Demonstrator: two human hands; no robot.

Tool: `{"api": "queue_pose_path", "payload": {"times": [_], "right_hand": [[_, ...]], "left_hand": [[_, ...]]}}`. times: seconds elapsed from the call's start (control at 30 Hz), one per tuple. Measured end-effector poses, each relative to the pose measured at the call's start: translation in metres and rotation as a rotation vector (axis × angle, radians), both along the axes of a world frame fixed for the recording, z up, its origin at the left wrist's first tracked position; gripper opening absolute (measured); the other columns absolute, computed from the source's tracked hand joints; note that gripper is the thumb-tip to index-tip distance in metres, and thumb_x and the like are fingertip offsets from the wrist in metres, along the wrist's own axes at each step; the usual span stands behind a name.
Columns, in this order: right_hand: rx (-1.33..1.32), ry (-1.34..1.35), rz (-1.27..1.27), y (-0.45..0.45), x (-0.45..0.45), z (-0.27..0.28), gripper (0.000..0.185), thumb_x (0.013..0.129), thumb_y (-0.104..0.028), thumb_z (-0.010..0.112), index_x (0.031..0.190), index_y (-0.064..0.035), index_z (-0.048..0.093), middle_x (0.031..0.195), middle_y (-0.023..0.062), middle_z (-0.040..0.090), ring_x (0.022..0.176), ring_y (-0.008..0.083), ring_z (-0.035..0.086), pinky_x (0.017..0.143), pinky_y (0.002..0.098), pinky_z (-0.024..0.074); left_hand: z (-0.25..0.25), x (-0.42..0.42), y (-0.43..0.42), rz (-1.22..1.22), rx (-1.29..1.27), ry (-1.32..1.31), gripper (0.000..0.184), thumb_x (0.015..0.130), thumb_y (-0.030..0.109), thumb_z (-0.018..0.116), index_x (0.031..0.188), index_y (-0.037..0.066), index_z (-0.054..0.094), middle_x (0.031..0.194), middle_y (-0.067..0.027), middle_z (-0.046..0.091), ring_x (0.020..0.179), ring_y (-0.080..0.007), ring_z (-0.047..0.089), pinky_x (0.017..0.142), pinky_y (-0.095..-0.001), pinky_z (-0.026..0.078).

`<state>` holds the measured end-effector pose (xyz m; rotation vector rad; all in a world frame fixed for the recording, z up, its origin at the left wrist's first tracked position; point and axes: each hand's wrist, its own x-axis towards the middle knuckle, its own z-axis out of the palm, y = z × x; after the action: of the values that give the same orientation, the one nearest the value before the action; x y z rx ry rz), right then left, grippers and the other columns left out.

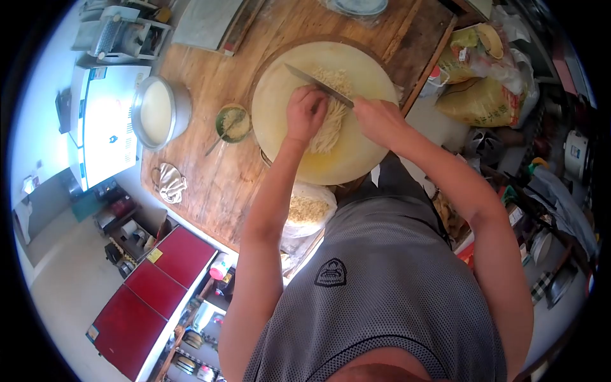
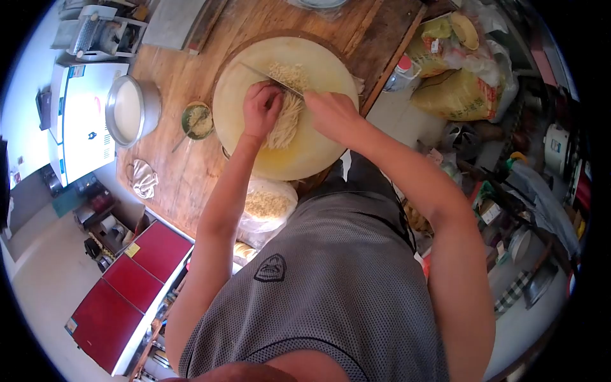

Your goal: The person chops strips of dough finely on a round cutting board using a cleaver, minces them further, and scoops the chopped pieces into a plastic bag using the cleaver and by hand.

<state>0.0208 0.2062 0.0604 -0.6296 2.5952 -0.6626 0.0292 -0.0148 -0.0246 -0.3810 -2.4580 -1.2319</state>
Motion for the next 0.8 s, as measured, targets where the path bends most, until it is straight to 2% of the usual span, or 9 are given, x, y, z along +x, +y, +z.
{"api": "queue_pose_path", "payload": {"times": [0.2, 0.27, 0.4, 0.47, 0.67, 0.8], "right_hand": [[0.17, -0.117, -0.031, 0.038, 0.022, 0.017, 0.016, 0.094, -0.01, 0.049, 0.1, 0.0022, 0.057, 0.083, 0.0275, 0.069, 0.081, 0.0464, 0.069, 0.073, 0.0547, 0.0544], [0.13, -0.111, -0.024, 0.053, 0.029, 0.021, 0.018, 0.101, -0.017, 0.053, 0.098, 0.0008, 0.053, 0.079, 0.0265, 0.065, 0.08, 0.049, 0.064, 0.072, 0.0564, 0.0495], [0.175, -0.086, -0.008, 0.054, 0.027, 0.039, 0.018, 0.1, -0.017, 0.055, 0.098, -0.0002, 0.051, 0.078, 0.0254, 0.064, 0.08, 0.0483, 0.064, 0.07, 0.0565, 0.0485], [0.114, -0.022, 0.015, 0.048, 0.031, 0.043, 0.012, 0.093, -0.011, 0.054, 0.097, 0.0006, 0.056, 0.078, 0.0257, 0.068, 0.078, 0.0454, 0.069, 0.069, 0.0556, 0.0536], [0.044, 0.002, 0.018, 0.006, 0.008, 0.006, 0.013, 0.091, -0.009, 0.053, 0.097, 0.0019, 0.056, 0.08, 0.0283, 0.068, 0.079, 0.0475, 0.068, 0.07, 0.0563, 0.053], [0.056, 0.018, 0.044, 0.004, 0.005, 0.002, 0.014, 0.092, -0.01, 0.052, 0.099, 0.0027, 0.055, 0.081, 0.0283, 0.068, 0.079, 0.0486, 0.068, 0.071, 0.056, 0.0528]], "left_hand": [[0.002, 0.005, -0.001, 0.022, 0.01, 0.0, 0.012, 0.079, 0.002, 0.074, 0.09, 0.005, 0.071, 0.105, -0.013, 0.069, 0.096, -0.0346, 0.064, 0.084, -0.0423, 0.053], [0.003, 0.008, 0.001, 0.018, 0.042, 0.008, 0.012, 0.079, 0.002, 0.074, 0.09, 0.005, 0.071, 0.106, -0.013, 0.068, 0.097, -0.0346, 0.064, 0.084, -0.0425, 0.052], [0.009, 0.008, 0.002, 0.013, 0.042, 0.016, 0.013, 0.081, 0.001, 0.072, 0.093, 0.005, 0.069, 0.105, -0.0138, 0.067, 0.099, -0.0353, 0.063, 0.086, -0.0429, 0.051], [0.009, 0.008, 0.0, 0.004, 0.043, 0.008, 0.014, 0.081, 0.0, 0.071, 0.093, 0.005, 0.069, 0.105, -0.014, 0.067, 0.099, -0.0357, 0.063, 0.086, -0.043, 0.051], [0.007, 0.006, -0.002, -0.018, 0.009, -0.009, 0.014, 0.08, -0.001, 0.071, 0.093, 0.004, 0.068, 0.105, -0.0145, 0.067, 0.098, -0.0362, 0.063, 0.086, -0.043, 0.051], [0.001, 0.006, -0.002, 0.004, 0.013, 0.0, 0.013, 0.079, 0.0, 0.071, 0.091, 0.005, 0.069, 0.103, -0.0136, 0.068, 0.097, -0.0355, 0.063, 0.085, -0.043, 0.051]]}}
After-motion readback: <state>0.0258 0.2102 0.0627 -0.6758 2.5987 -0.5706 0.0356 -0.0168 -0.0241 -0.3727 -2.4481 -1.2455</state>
